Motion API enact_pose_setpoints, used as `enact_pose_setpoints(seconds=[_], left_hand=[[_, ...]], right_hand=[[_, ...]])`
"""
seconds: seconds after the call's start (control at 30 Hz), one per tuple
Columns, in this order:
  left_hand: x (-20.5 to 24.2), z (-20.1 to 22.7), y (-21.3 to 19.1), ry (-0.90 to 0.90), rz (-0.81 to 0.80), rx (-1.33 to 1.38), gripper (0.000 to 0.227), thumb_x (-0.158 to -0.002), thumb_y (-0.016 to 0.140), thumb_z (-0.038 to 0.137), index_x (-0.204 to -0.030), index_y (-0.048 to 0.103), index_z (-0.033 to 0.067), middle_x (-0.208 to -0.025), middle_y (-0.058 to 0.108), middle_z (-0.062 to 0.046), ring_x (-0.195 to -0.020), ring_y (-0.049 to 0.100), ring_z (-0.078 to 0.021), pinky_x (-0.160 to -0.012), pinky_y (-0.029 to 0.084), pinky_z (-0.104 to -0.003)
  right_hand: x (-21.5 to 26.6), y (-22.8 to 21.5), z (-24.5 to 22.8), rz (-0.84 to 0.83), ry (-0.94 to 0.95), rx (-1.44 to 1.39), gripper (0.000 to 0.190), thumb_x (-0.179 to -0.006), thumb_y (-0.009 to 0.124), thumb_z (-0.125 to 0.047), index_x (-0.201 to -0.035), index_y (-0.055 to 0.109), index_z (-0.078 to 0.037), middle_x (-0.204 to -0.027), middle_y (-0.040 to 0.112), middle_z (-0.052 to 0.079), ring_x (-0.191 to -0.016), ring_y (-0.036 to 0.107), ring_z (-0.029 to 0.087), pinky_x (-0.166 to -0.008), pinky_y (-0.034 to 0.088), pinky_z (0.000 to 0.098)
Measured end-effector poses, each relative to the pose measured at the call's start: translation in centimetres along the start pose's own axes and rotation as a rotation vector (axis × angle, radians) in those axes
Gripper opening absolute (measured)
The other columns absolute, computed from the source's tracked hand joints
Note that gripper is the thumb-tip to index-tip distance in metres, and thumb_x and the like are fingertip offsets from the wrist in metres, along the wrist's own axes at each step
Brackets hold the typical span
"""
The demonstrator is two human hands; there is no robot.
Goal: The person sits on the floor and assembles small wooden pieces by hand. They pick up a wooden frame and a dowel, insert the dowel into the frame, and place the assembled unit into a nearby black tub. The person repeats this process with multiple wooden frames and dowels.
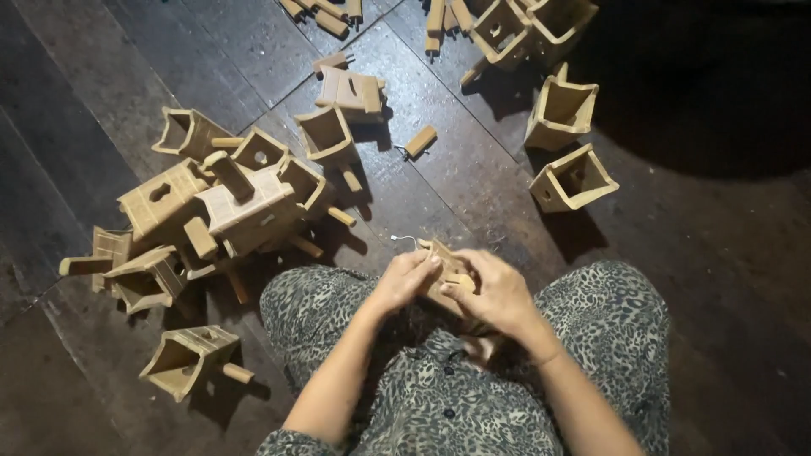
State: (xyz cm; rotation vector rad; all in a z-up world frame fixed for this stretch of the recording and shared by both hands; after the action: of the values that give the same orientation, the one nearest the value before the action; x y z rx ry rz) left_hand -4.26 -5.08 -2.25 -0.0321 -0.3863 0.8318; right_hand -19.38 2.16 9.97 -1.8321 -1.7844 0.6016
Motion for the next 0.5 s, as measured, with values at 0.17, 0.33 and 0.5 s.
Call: enact_pose_setpoints(seconds=[0.17, 0.33, 0.5], left_hand=[[2.9, 8.7, 2.3, -0.006, -0.303, 0.323, 0.024, -0.084, 0.061, 0.019, -0.095, 0.065, -0.0011, -0.097, 0.066, -0.021, -0.102, 0.056, -0.0318, -0.094, 0.045, -0.049], [4.1, 9.0, 3.6, 0.034, -0.440, 0.518, 0.038, -0.076, 0.062, 0.008, -0.110, 0.062, -0.0104, -0.108, 0.061, -0.027, -0.111, 0.054, -0.0353, -0.098, 0.043, -0.050], [5.0, 5.8, 4.6, -0.031, -0.497, 0.913, 0.037, -0.067, 0.085, 0.014, -0.091, 0.058, 0.0074, -0.081, 0.061, -0.002, -0.075, 0.062, -0.0123, -0.062, 0.051, -0.026]], right_hand=[[-1.7, -1.7, -4.1, -0.166, -0.248, -0.563, 0.045, -0.075, 0.089, -0.027, -0.113, 0.075, -0.007, -0.090, 0.075, 0.010, -0.082, 0.071, 0.022, -0.074, 0.058, 0.0357], [0.1, 1.7, -6.1, -0.668, -0.307, -1.071, 0.026, -0.088, 0.082, -0.013, -0.108, 0.073, 0.002, -0.071, 0.075, 0.012, -0.060, 0.070, 0.013, -0.052, 0.054, 0.0247], [0.0, 2.4, -3.1, -0.462, -0.127, -1.148, 0.010, -0.091, 0.072, 0.000, -0.098, 0.073, 0.007, -0.084, 0.065, 0.018, -0.072, 0.060, 0.018, -0.062, 0.049, 0.0327]])
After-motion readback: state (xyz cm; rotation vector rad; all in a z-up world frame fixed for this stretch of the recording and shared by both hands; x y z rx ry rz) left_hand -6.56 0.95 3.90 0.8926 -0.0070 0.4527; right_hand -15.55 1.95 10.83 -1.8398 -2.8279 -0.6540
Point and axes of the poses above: each hand's wrist, its own x-axis away from the middle knuckle, its own y-axis out of the palm, z = x × y, the point moved 7 cm from there along -x, towards the middle knuckle
